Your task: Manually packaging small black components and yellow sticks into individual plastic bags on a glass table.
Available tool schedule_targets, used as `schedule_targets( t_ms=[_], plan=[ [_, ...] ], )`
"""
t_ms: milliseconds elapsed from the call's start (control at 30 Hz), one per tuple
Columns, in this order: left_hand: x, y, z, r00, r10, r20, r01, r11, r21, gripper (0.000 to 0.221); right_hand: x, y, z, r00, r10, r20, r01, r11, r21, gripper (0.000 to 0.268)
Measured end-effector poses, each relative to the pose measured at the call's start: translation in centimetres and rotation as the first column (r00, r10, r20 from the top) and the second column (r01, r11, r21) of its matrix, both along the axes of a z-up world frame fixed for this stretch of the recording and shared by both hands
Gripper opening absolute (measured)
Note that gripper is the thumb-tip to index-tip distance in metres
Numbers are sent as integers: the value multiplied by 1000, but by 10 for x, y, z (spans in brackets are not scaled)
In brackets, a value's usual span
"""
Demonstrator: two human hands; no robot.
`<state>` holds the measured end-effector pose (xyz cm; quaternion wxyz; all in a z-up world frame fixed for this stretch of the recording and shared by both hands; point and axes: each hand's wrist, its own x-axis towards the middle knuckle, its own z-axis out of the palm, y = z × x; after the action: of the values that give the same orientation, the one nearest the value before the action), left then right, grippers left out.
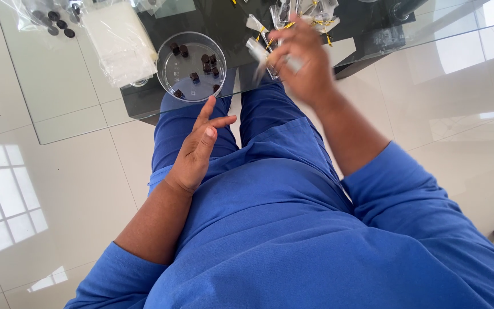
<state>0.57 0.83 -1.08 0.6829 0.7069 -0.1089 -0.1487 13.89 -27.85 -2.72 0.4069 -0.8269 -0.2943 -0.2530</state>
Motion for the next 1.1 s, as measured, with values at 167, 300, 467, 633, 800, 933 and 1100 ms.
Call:
schedule_targets(
  t_ms=[167, 300, 467, 633, 800, 933, 1100],
  plan=[
    [0, -3, -4, 996, -30, -85, 28, 999, -23, 50, 65, -60, -13, 984, -175, 22, 176, 982, -62, 11],
    [2, 2, -21, 988, -62, -138, 68, 997, 37, 41, 59, -57, 12, 995, -97, 14, 97, 994, -57, 13],
    [9, 9, -42, 957, -97, -275, 126, 988, 91, 41, 38, -40, 48, 1000, 20, 1, -20, 999, -43, 18],
    [18, 6, -59, 945, -15, -328, 56, 992, 116, 36, -38, -11, -5, 903, 125, -412, -86, 990, 111, 18],
    [22, 4, -69, 947, 12, -320, 31, 991, 129, 35, -84, 6, -75, 662, 255, -704, -263, 960, 101, 13],
    [19, 6, -57, 952, 15, -306, 24, 992, 125, 35, -91, 25, -91, 616, 191, -764, -453, 880, -145, 12],
    [15, 10, -62, 943, 17, -333, -19, 1000, -4, 36, -83, 25, -94, 660, 115, -743, -422, 875, -239, 16]
  ],
)
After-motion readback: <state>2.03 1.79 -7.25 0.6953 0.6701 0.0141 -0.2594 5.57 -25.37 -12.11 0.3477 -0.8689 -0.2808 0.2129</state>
